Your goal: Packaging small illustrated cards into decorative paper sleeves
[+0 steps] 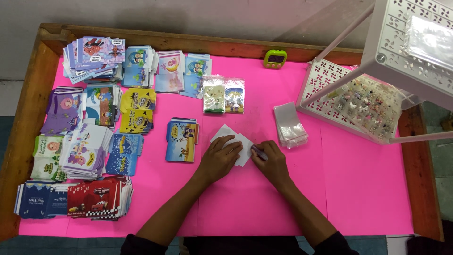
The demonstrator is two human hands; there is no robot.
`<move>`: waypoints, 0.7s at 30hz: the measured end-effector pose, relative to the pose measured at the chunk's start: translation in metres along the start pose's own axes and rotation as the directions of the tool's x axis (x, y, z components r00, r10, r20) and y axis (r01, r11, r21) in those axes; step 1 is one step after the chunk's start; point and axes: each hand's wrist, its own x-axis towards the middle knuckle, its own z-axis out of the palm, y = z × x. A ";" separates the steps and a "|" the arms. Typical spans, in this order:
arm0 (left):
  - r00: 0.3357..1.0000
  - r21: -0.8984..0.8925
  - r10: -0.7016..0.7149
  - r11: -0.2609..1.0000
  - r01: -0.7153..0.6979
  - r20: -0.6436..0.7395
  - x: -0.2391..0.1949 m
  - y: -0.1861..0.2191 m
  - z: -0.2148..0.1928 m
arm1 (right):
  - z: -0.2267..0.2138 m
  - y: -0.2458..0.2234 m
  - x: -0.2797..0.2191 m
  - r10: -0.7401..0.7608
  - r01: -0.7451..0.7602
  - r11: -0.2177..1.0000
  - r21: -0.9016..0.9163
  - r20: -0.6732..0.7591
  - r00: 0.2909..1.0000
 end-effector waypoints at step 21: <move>0.998 0.022 0.050 0.999 -0.049 -0.038 0.001 0.005 -0.004 | 0.003 0.008 -0.005 -0.055 0.055 0.998 0.027 0.032 0.998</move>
